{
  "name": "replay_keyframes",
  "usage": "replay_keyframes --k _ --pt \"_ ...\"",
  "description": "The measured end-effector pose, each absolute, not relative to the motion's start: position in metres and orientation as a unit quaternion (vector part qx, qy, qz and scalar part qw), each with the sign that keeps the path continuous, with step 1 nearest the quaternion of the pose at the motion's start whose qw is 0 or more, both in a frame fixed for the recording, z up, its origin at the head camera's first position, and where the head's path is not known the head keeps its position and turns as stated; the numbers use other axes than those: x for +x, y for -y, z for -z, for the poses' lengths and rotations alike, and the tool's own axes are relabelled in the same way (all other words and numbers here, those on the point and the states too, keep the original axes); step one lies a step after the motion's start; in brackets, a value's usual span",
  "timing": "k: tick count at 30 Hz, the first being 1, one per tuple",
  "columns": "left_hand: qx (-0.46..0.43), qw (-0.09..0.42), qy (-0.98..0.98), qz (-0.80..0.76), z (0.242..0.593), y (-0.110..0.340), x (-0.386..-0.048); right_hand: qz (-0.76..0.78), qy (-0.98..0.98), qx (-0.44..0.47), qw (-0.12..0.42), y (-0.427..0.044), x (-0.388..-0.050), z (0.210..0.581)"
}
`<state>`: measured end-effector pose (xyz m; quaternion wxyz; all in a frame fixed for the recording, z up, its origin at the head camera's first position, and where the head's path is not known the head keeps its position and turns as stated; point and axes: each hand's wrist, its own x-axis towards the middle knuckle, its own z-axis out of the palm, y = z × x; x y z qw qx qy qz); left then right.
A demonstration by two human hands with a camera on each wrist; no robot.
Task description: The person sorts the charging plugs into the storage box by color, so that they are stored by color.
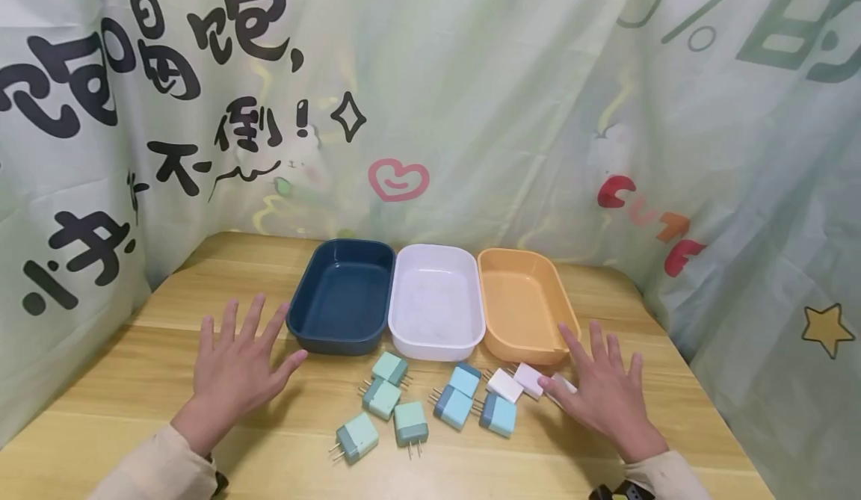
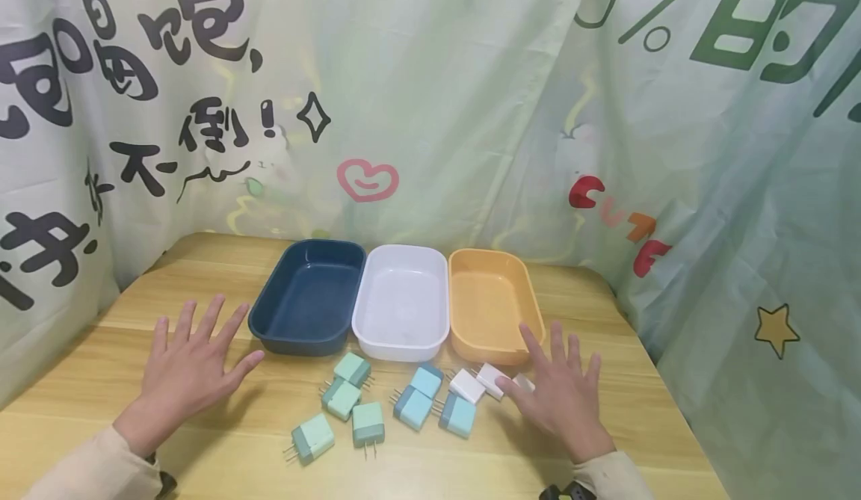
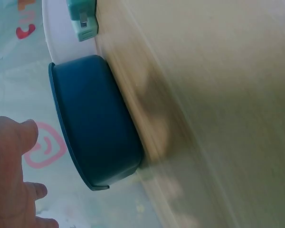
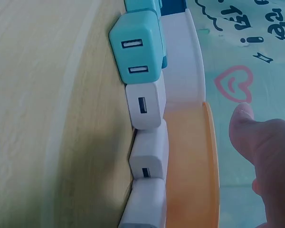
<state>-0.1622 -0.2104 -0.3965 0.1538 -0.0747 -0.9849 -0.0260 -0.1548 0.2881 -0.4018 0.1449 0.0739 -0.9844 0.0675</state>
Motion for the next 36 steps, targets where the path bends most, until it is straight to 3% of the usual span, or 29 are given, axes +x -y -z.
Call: replay_keyframes --k 9,27,31,36 --pt "-0.073 0.142 0.986 0.051 0.396 0.209 -0.164 -0.081 0.982 0.096 0.141 -0.277 -0.160 0.397" --pt "-0.088 0.089 0.966 0.228 0.395 0.214 -0.179 -0.199 0.931 0.198 0.232 -0.252 -0.171 0.401" --pt "-0.076 0.068 0.959 0.265 0.394 0.216 -0.181 -0.246 0.923 0.199 0.218 -0.246 -0.174 0.398" --pt "-0.066 0.061 0.954 0.286 0.394 0.217 -0.183 -0.360 0.897 0.200 0.157 -0.241 -0.174 0.392"
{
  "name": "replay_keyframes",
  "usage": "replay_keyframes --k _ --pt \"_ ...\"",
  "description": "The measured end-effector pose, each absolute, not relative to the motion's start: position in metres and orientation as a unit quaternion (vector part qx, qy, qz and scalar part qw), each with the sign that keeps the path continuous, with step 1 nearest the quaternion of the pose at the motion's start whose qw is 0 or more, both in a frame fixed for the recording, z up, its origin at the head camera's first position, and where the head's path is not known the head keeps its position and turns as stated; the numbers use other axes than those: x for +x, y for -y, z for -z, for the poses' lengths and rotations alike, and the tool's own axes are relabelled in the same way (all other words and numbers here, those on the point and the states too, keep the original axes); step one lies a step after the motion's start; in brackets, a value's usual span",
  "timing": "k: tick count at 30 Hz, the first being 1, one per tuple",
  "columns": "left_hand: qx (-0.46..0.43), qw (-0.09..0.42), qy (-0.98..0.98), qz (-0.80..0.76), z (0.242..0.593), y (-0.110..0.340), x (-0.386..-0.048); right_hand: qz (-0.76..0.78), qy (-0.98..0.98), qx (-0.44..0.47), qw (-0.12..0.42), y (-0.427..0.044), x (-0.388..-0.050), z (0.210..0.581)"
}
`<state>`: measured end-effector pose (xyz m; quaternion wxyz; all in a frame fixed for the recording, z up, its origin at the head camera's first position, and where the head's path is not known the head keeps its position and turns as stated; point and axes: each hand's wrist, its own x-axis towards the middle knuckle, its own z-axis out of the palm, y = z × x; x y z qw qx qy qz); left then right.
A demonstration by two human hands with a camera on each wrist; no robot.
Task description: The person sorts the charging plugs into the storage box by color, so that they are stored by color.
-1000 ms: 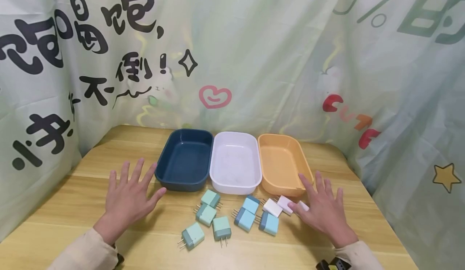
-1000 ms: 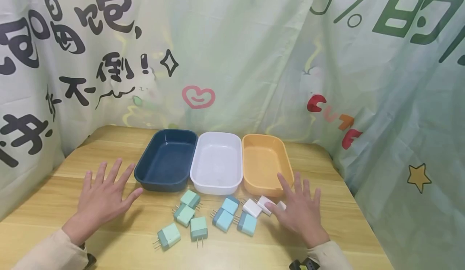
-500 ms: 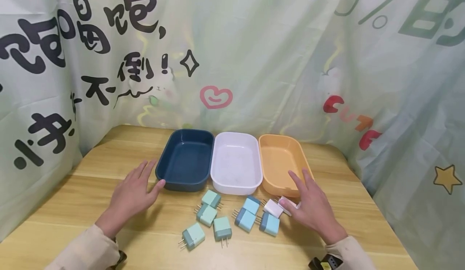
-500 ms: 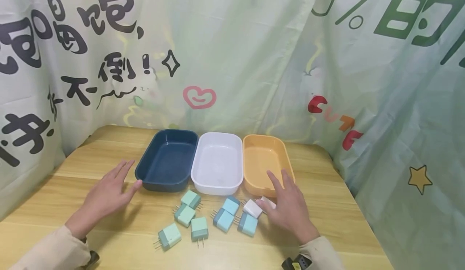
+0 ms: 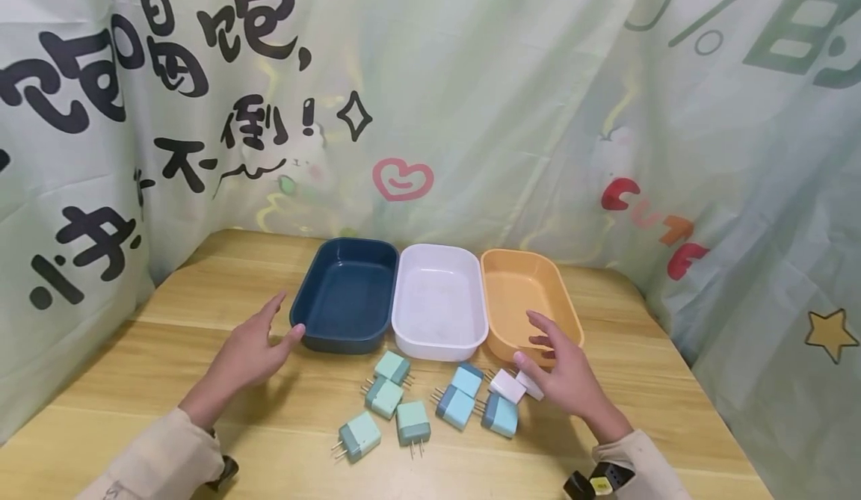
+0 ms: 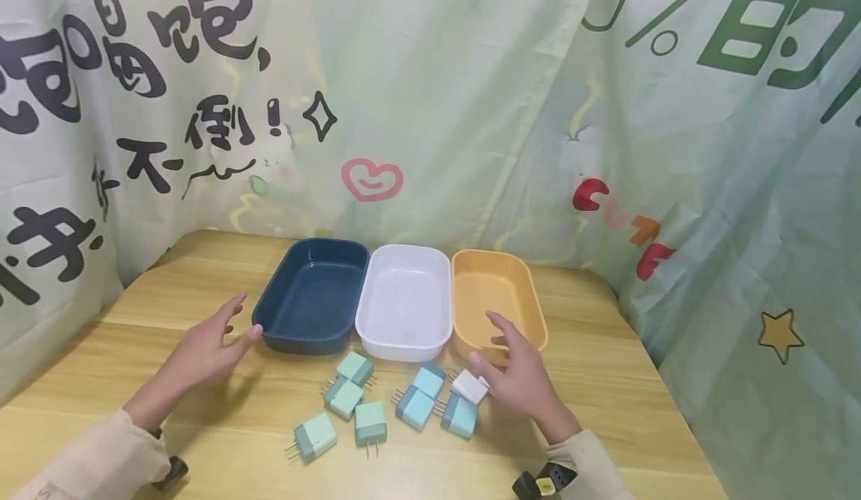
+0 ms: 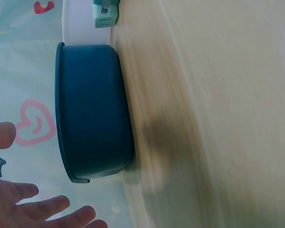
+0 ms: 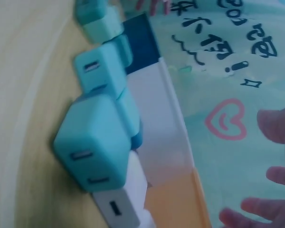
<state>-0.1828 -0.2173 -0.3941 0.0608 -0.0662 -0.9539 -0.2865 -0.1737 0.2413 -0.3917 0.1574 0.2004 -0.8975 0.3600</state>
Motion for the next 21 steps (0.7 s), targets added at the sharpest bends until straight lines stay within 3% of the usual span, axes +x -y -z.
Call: replay_keyframes --k 10,21 --pt "-0.049 0.017 0.939 0.340 0.402 0.224 -0.188 -0.511 0.832 0.212 0.039 -0.232 -0.174 0.393" --pt "-0.040 -0.038 0.891 0.450 0.399 0.229 -0.196 -0.552 0.795 0.251 -0.011 -0.223 -0.178 0.390"
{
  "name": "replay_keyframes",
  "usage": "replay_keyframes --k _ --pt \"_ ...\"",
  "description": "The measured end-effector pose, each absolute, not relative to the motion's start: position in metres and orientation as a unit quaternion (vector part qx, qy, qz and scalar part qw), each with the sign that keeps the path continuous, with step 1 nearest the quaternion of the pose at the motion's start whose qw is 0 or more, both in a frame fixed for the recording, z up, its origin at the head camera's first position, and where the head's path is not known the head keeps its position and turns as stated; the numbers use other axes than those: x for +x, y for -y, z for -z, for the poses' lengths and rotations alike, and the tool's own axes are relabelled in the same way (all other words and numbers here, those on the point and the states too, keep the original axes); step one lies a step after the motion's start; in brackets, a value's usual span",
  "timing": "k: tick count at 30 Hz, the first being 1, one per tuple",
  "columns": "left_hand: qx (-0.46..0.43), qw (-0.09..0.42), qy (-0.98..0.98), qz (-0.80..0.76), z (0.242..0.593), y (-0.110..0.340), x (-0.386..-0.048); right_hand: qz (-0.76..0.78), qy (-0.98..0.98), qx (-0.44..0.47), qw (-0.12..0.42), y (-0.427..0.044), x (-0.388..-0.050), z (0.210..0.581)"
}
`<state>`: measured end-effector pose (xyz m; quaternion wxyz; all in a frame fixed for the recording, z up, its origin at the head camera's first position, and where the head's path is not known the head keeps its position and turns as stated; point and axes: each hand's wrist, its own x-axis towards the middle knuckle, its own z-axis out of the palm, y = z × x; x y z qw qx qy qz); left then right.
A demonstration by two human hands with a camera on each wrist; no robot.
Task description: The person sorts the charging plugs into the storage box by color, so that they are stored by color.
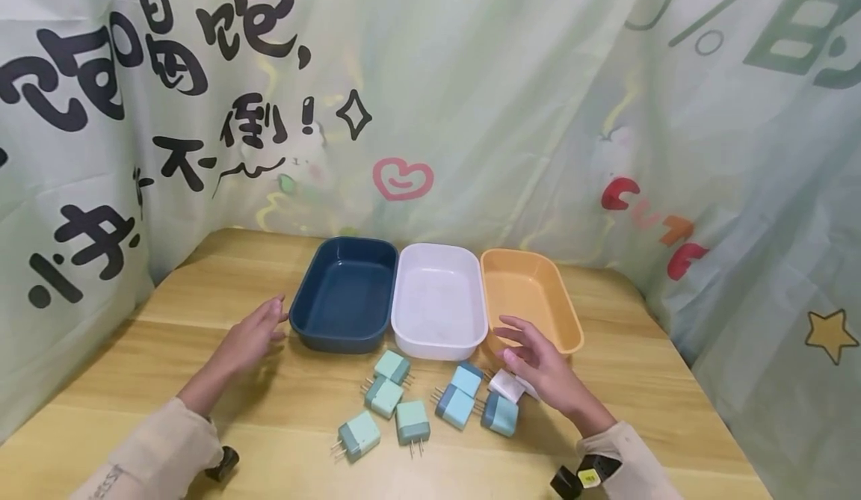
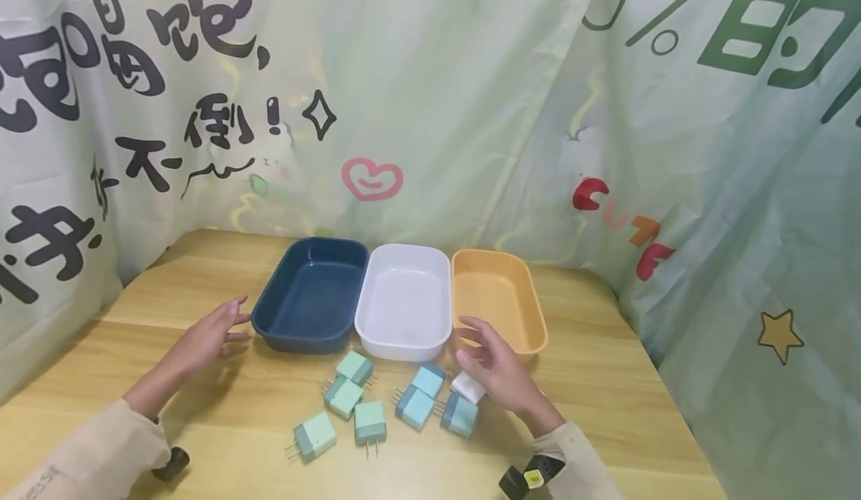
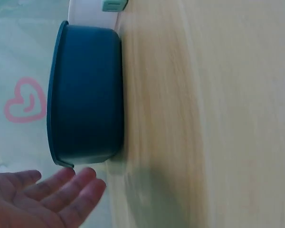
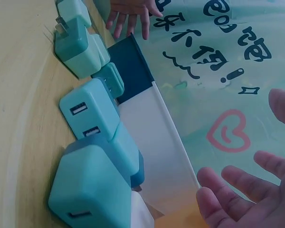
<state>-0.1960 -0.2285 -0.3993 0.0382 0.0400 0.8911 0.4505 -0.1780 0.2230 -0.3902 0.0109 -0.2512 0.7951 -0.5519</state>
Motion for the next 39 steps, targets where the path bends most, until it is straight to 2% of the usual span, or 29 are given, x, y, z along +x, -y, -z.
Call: replay_keyframes --k 13,23,29,39 --pt "0.065 0.051 -0.861 -0.501 0.403 0.232 -0.203 0.580 -0.762 -0.267 0.108 -0.211 -0.184 0.390" --pt "0.071 0.052 -0.856 -0.509 0.399 0.234 -0.205 0.571 -0.762 -0.285 0.114 -0.202 -0.191 0.388" --pt "0.069 0.052 -0.854 -0.514 0.401 0.235 -0.205 0.567 -0.761 -0.285 0.136 -0.194 -0.193 0.389" --pt "0.083 0.010 -0.906 -0.415 0.413 0.238 -0.210 0.539 -0.776 -0.292 0.150 -0.183 -0.192 0.391"
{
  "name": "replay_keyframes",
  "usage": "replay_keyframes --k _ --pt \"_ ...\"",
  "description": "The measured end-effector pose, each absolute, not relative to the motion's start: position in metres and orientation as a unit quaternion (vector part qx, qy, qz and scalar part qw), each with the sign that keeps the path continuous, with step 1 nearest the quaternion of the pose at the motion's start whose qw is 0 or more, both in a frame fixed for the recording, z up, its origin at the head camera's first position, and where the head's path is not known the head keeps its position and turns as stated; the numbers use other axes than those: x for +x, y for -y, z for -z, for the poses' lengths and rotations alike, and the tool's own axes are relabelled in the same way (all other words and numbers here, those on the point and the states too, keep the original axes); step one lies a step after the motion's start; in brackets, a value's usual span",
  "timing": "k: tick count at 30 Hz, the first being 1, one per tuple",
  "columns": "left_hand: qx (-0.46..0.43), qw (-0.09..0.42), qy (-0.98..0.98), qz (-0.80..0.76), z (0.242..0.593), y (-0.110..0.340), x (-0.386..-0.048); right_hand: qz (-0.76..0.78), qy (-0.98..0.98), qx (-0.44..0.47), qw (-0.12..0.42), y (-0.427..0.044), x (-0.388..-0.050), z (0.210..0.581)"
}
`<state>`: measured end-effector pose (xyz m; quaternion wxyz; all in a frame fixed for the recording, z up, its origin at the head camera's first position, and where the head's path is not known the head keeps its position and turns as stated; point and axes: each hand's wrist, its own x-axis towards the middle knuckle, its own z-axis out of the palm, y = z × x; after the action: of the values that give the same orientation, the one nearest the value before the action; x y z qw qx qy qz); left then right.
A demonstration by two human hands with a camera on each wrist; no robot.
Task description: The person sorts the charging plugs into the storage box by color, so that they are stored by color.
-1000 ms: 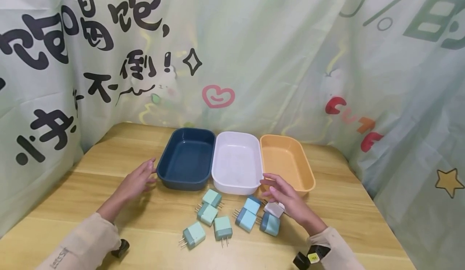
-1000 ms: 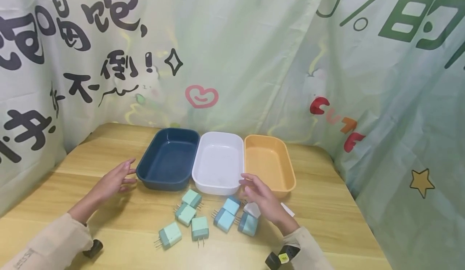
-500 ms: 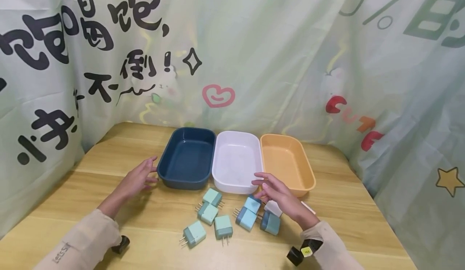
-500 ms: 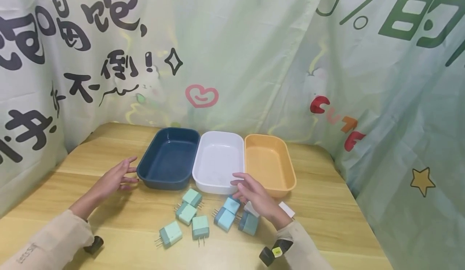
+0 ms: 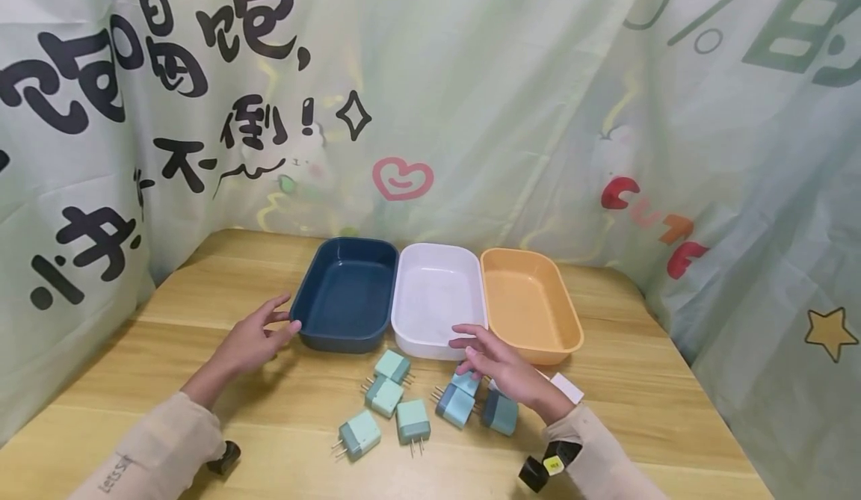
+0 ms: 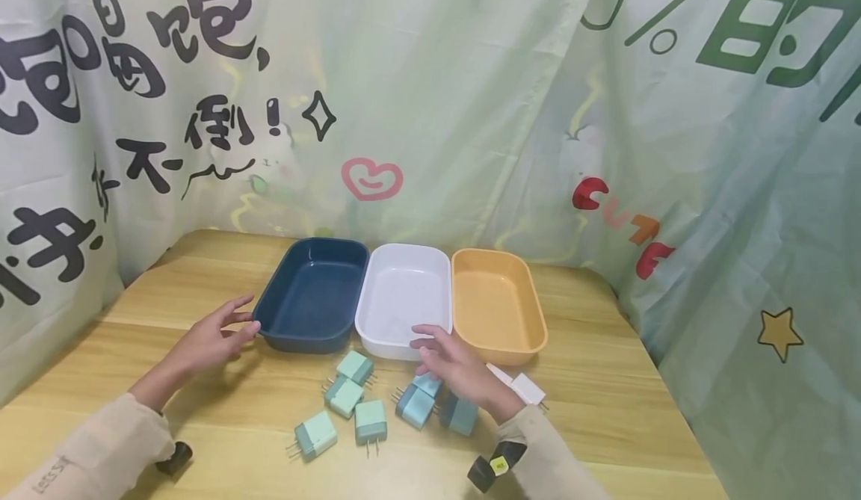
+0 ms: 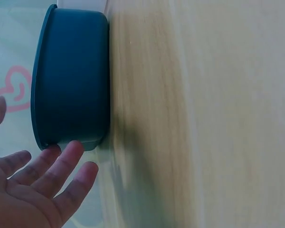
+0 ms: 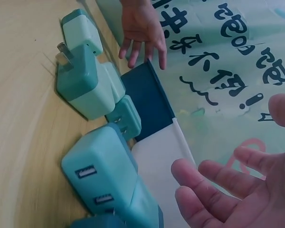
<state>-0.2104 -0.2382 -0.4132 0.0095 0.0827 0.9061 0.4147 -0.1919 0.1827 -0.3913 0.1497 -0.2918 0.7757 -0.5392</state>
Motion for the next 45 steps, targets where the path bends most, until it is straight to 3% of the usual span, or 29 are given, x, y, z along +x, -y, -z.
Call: replay_keyframes --k 5,28,45 --pt "0.086 0.007 -0.908 -0.410 0.412 0.239 -0.211 0.539 -0.772 -0.306 0.141 -0.177 -0.192 0.393" --pt "0.086 0.015 -0.909 -0.408 0.411 0.239 -0.211 0.537 -0.766 -0.283 0.212 -0.158 -0.192 0.391" --pt "0.076 0.032 -0.906 -0.415 0.412 0.237 -0.218 0.463 -0.785 -0.346 0.223 -0.145 -0.192 0.402"
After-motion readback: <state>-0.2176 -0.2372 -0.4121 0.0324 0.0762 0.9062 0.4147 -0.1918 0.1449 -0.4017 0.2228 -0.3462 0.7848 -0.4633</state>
